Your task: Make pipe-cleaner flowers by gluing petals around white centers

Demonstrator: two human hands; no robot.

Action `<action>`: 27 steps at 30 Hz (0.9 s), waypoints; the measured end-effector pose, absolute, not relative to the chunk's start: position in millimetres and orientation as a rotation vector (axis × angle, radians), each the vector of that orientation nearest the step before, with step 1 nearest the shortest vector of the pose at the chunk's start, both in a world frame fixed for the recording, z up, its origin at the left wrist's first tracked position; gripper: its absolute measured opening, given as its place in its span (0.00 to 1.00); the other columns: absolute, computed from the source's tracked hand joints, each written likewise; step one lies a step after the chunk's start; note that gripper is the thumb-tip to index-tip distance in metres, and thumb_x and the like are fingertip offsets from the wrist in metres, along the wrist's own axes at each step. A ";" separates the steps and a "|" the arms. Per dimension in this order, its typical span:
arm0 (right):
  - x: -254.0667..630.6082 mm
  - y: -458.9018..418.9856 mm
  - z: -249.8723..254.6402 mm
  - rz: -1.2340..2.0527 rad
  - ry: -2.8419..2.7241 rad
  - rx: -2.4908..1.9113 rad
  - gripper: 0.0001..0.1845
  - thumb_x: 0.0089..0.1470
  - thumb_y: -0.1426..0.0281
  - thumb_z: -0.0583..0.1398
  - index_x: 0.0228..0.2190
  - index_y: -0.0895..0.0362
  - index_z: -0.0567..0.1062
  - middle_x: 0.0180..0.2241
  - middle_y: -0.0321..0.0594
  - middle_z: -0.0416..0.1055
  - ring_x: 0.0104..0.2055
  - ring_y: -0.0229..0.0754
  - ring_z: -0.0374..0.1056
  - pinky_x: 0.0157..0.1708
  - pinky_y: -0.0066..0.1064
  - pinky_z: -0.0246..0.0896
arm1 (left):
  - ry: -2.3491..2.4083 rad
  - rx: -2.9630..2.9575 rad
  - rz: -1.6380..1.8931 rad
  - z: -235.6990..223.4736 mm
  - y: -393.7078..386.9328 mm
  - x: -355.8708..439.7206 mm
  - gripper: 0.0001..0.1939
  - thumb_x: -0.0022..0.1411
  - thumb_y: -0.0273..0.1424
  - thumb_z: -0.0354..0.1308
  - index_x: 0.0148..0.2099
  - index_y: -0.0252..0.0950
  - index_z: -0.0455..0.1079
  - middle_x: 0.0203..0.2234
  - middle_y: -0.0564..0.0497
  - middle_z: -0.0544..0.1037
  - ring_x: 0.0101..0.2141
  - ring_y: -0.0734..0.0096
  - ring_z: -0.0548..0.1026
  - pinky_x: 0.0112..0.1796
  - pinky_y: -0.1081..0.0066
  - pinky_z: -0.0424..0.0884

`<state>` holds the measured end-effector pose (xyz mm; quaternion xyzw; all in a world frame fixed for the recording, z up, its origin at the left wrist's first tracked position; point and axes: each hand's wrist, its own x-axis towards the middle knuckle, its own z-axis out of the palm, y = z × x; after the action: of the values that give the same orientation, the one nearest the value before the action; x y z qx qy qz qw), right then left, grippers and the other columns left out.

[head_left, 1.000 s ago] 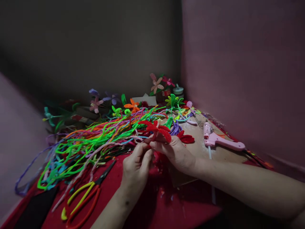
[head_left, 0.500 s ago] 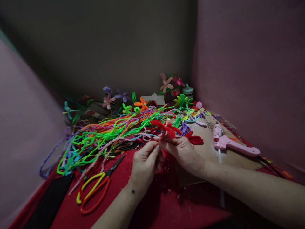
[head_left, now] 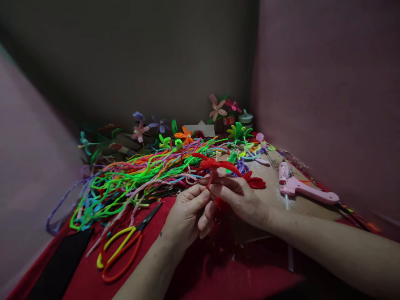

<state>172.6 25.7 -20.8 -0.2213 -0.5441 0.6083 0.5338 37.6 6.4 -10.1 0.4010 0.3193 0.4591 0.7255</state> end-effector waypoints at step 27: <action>169.9 28.8 -20.6 1.342 -1.377 -0.716 0.14 0.50 0.60 0.60 0.32 0.56 0.80 0.23 0.36 0.71 0.30 0.39 0.64 0.34 0.31 0.58 | 1.455 1.905 1.180 -32.5 6.2 33.6 0.08 0.59 0.31 0.51 0.35 0.38 0.71 0.17 0.56 0.68 0.17 0.77 0.63 0.22 0.77 0.59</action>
<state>169.9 28.8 -20.6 -0.2984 -0.5741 0.5592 0.5183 33.6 6.2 -32.5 0.6936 0.5295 0.4294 0.2328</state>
